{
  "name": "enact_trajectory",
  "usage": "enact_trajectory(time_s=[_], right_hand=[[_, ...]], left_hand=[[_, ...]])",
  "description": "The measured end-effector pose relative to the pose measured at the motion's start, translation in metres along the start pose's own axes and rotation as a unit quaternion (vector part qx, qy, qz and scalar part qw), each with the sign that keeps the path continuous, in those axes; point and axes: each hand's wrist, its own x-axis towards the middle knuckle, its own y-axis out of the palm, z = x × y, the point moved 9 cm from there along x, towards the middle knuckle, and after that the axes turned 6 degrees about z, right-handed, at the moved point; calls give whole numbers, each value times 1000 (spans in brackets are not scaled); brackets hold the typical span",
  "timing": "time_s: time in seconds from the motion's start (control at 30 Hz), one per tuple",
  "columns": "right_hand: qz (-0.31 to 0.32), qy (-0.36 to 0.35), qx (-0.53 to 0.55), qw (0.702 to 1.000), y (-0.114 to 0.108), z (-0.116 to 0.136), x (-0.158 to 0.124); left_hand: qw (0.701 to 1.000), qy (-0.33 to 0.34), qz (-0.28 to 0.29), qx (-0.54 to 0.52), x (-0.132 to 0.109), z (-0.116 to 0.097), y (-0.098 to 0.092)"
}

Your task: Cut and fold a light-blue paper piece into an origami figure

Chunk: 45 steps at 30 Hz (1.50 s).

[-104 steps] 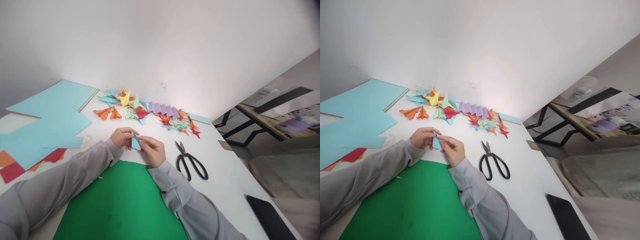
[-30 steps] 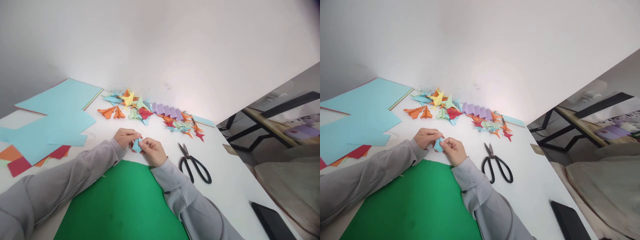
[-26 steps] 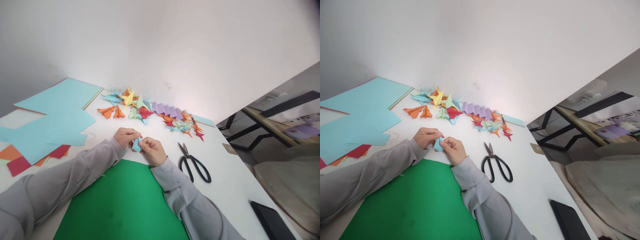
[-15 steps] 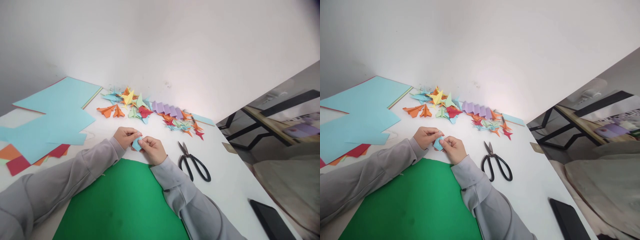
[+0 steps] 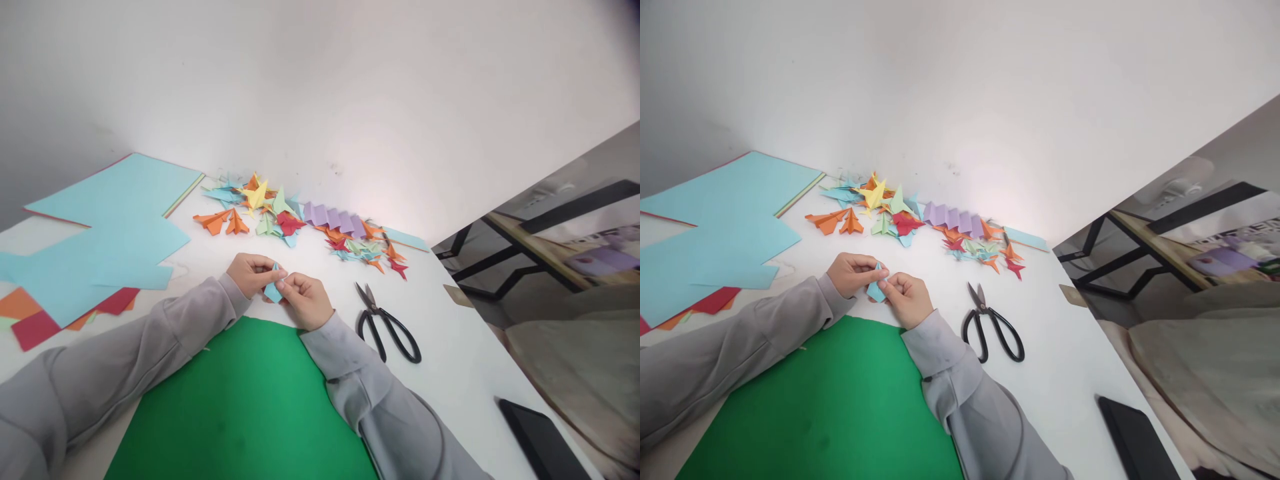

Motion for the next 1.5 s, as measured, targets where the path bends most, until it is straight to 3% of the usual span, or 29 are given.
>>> enact_trajectory(time_s=[0.67, 1.0, 1.5], right_hand=[[10, -11, -7, 1000, 2, 2, 1], [7, -9, 11, 1000, 0, 1, -1], [29, -24, -4, 999, 5, 4, -2]], left_hand=[[999, 29, 21, 37, 2, -2, 0], [999, -38, -24, -12, 1, 5, -4], [998, -36, -33, -25, 2, 6, -7]])
